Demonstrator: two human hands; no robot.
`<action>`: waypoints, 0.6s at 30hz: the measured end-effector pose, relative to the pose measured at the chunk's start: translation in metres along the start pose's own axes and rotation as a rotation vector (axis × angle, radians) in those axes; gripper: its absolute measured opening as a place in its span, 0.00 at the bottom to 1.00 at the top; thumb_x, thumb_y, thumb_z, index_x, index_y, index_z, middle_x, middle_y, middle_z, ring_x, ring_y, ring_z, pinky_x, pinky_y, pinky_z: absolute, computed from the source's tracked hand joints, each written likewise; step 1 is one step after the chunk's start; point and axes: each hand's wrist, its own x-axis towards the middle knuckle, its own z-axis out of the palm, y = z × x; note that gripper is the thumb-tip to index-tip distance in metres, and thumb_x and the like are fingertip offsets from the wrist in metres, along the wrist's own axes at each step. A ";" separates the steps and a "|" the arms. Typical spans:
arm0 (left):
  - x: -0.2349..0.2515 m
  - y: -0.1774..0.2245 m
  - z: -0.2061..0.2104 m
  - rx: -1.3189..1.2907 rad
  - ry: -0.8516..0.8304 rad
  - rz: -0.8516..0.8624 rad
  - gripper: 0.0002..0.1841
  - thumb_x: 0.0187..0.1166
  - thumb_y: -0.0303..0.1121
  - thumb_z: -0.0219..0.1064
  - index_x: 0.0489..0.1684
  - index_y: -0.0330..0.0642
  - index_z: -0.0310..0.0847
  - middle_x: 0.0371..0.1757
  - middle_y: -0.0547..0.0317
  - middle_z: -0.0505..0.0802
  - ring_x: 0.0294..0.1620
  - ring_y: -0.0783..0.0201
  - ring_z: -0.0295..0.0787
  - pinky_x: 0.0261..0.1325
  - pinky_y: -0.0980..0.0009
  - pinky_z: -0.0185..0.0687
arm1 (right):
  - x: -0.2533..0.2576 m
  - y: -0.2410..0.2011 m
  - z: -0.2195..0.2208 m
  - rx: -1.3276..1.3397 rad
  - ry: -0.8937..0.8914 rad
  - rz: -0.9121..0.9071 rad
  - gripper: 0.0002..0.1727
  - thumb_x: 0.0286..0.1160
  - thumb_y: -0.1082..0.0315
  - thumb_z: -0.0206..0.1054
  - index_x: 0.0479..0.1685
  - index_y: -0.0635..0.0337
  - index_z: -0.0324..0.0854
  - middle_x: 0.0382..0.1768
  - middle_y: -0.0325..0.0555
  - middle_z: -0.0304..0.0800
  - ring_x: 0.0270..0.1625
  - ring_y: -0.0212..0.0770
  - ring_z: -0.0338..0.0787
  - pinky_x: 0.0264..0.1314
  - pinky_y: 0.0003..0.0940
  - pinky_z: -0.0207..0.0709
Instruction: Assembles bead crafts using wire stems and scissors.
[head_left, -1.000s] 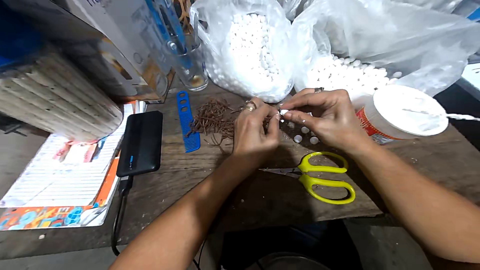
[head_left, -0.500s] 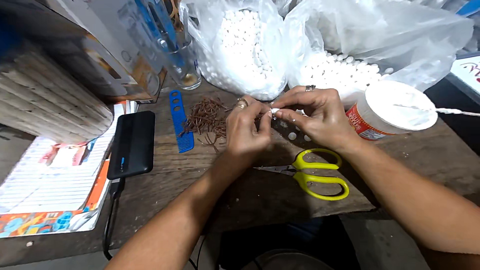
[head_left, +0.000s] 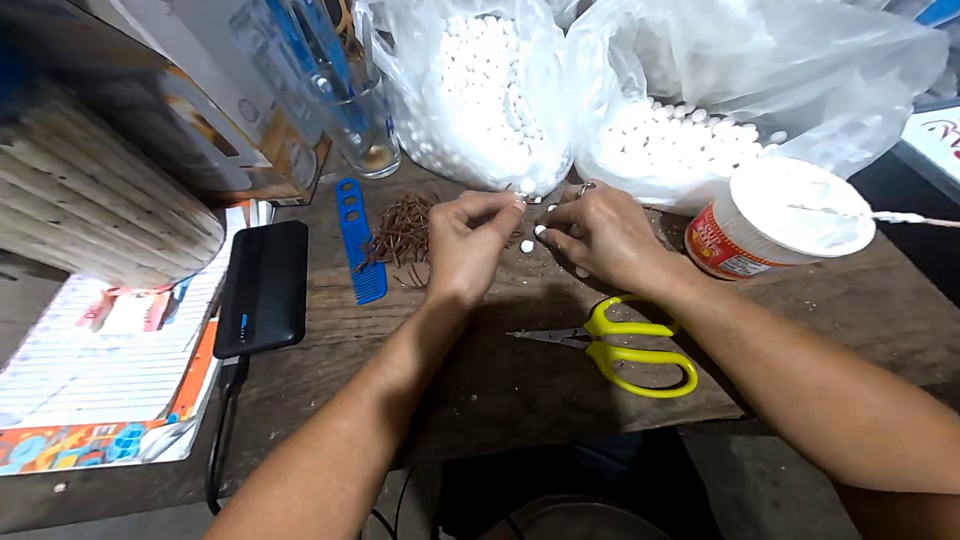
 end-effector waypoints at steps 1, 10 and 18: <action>-0.002 -0.002 -0.002 0.021 -0.027 0.011 0.04 0.77 0.22 0.69 0.37 0.37 0.91 0.42 0.63 0.91 0.37 0.78 0.86 0.42 0.80 0.83 | 0.000 0.001 0.001 0.014 0.015 -0.012 0.08 0.76 0.69 0.70 0.40 0.64 0.94 0.37 0.59 0.90 0.47 0.63 0.89 0.49 0.60 0.79; -0.001 0.000 0.005 -0.011 0.034 0.091 0.04 0.70 0.16 0.72 0.31 0.35 0.90 0.36 0.64 0.90 0.37 0.81 0.86 0.43 0.85 0.84 | -0.004 0.000 -0.021 1.091 0.195 0.223 0.14 0.59 0.86 0.71 0.40 0.59 0.88 0.31 0.32 0.94 0.31 0.25 0.92 0.39 0.21 0.89; -0.001 -0.001 0.006 -0.009 0.057 0.169 0.04 0.70 0.17 0.71 0.31 0.34 0.90 0.36 0.64 0.89 0.36 0.83 0.84 0.38 0.88 0.80 | -0.002 0.005 -0.017 1.353 0.071 0.220 0.16 0.70 0.87 0.61 0.45 0.61 0.90 0.34 0.37 0.96 0.35 0.28 0.94 0.44 0.24 0.90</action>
